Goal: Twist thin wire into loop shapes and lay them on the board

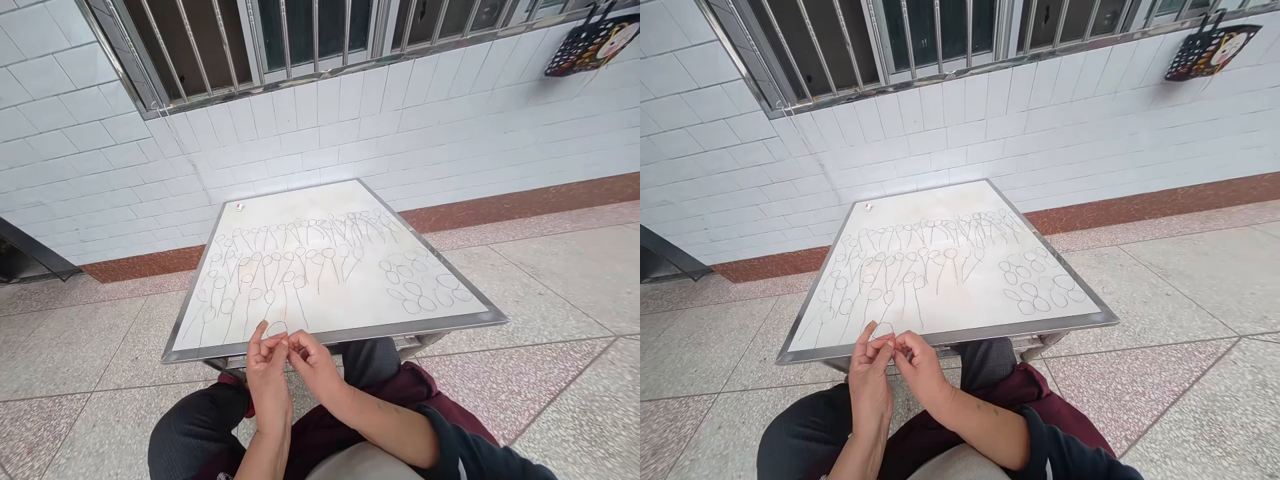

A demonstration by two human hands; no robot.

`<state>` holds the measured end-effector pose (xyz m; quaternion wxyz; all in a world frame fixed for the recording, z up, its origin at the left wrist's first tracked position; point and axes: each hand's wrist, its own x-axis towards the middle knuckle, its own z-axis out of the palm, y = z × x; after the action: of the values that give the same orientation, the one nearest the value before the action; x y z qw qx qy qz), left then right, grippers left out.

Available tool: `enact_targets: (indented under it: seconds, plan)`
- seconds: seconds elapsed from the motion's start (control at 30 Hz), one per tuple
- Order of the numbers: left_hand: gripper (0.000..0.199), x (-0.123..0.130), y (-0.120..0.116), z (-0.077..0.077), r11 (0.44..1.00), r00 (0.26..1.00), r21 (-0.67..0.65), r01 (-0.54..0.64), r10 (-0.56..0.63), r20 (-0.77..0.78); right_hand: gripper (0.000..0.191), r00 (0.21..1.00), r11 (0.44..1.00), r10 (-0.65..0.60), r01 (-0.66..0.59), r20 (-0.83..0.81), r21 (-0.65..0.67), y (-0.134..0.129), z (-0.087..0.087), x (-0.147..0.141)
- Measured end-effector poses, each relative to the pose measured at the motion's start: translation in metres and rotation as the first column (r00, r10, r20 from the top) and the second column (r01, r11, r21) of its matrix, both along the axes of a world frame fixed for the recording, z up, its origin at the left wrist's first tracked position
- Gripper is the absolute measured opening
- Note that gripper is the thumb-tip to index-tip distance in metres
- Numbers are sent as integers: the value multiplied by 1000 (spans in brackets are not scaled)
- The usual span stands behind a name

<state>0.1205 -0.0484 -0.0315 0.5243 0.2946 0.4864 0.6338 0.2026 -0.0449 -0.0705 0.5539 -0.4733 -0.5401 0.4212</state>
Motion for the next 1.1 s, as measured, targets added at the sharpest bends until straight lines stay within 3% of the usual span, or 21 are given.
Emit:
enact_targets:
  seconds: [0.17, 0.4, 0.57, 0.7, 0.83, 1.1]
  plan:
    - [62, -3, 3, 3, 1000, 994, 11, 29, -28, -102, 12, 986, 990, -19, -4, 168, 141, -2, -6, 4]
    - [65, -18, 9, 6, 992, 957, 26, 125, -113, -266, 13, 950, 970, -59, -18, 306, 242, 2, -4, 7]
    - [58, -26, 12, 1, 982, 943, 33, 185, -168, -287, 14, 867, 944, -115, -57, 485, 325, 2, -7, 9]
    - [51, -26, 10, -3, 988, 962, 38, 146, -133, -239, 17, 788, 907, -180, -98, 589, 409, 2, -7, 10]
    - [55, -25, 8, -2, 989, 972, 16, 145, -139, -189, 17, 749, 879, -229, -115, 621, 463, 2, -3, 12]
    - [53, -29, 8, 2, 987, 951, 56, 151, -129, -280, 14, 679, 856, -265, -161, 684, 492, 1, -2, 12]
